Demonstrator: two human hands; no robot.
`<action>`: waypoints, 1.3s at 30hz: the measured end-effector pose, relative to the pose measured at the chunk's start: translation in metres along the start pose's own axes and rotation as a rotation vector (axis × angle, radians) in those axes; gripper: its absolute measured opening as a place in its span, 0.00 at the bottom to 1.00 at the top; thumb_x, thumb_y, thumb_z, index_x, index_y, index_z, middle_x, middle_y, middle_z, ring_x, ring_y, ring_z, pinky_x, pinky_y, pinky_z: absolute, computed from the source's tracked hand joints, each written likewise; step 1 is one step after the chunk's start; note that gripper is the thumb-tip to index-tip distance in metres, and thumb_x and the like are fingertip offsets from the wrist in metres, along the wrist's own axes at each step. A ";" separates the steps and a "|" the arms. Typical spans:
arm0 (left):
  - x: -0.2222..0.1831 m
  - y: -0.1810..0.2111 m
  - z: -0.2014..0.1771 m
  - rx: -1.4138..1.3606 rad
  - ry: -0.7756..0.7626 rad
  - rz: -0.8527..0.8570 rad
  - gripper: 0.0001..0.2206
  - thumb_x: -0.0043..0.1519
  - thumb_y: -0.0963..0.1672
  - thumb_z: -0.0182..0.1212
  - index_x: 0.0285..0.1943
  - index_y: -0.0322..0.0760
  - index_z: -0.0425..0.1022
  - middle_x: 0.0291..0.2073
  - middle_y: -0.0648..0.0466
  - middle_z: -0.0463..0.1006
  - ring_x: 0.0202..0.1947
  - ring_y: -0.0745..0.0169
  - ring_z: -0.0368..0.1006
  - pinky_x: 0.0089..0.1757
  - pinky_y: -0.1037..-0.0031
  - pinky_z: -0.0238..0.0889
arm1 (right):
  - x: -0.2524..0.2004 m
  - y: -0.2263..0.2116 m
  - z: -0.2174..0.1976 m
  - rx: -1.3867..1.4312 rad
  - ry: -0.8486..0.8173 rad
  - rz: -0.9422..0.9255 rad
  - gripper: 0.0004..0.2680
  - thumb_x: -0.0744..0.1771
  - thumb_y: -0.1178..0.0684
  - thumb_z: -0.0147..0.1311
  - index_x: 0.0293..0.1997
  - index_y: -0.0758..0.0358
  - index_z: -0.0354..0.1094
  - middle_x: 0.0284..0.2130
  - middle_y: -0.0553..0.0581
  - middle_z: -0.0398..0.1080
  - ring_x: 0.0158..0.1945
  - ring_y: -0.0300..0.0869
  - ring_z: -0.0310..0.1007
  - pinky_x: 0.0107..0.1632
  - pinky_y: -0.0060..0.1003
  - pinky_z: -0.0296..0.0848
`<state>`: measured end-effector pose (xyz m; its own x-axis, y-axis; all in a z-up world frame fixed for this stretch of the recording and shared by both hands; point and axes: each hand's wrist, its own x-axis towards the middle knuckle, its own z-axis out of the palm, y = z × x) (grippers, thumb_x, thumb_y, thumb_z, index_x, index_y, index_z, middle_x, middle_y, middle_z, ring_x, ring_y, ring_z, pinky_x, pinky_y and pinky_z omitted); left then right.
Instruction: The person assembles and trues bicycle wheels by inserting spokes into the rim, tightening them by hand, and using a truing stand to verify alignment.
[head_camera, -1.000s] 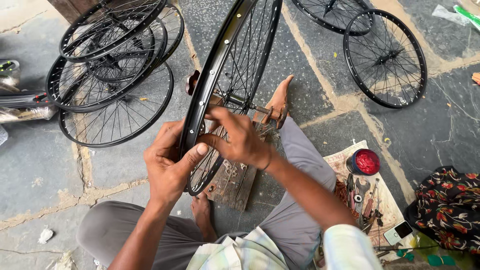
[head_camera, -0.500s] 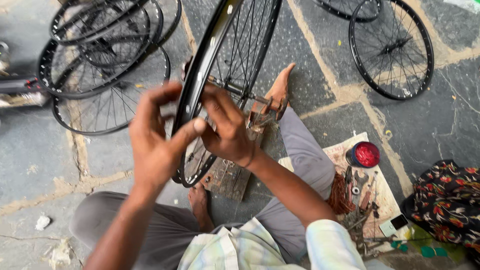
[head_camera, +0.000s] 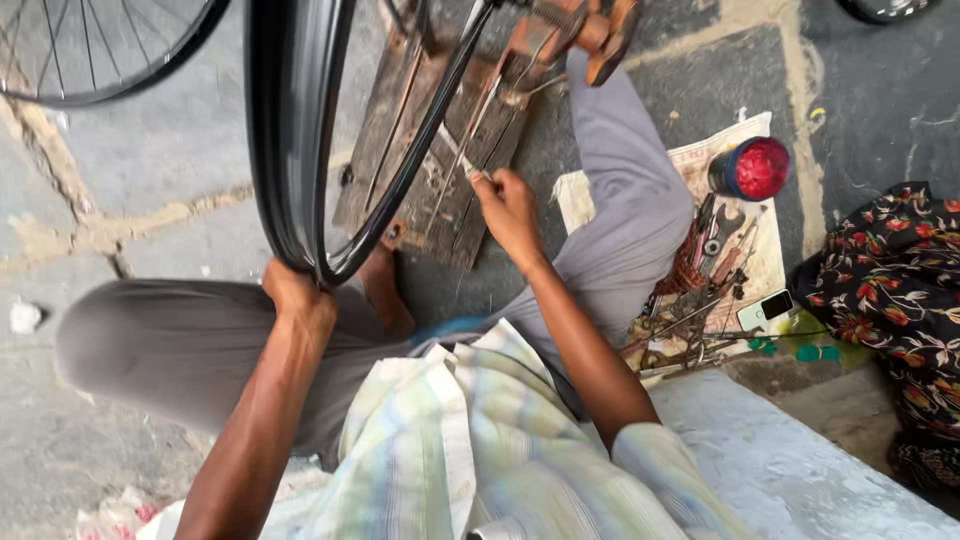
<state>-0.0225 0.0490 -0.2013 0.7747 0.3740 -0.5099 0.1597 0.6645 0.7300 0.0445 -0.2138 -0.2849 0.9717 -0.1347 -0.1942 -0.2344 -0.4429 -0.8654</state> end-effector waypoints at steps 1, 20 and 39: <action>0.005 -0.006 -0.011 -0.005 0.227 -0.014 0.11 0.71 0.43 0.47 0.52 0.34 0.75 0.39 0.56 0.82 0.41 0.65 0.79 0.46 0.71 0.71 | 0.004 0.015 0.010 -0.004 -0.012 0.006 0.18 0.67 0.41 0.58 0.27 0.68 0.64 0.18 0.58 0.63 0.25 0.40 0.60 0.30 0.40 0.63; -0.006 -0.072 -0.028 0.719 -0.090 -0.011 0.11 0.66 0.43 0.63 0.53 0.32 0.74 0.37 0.55 0.77 0.37 0.72 0.72 0.39 0.77 0.68 | 0.037 0.051 0.080 -0.275 -0.059 -0.064 0.27 0.62 0.29 0.64 0.10 0.56 0.51 0.09 0.53 0.51 0.14 0.41 0.49 0.21 0.45 0.51; -0.040 -0.044 0.010 1.023 -0.185 0.611 0.22 0.69 0.49 0.65 0.63 0.25 0.73 0.50 0.42 0.79 0.53 0.52 0.78 0.52 0.63 0.72 | 0.038 0.049 0.079 -0.303 -0.097 -0.049 0.27 0.63 0.29 0.64 0.10 0.53 0.49 0.09 0.45 0.46 0.15 0.37 0.45 0.20 0.41 0.47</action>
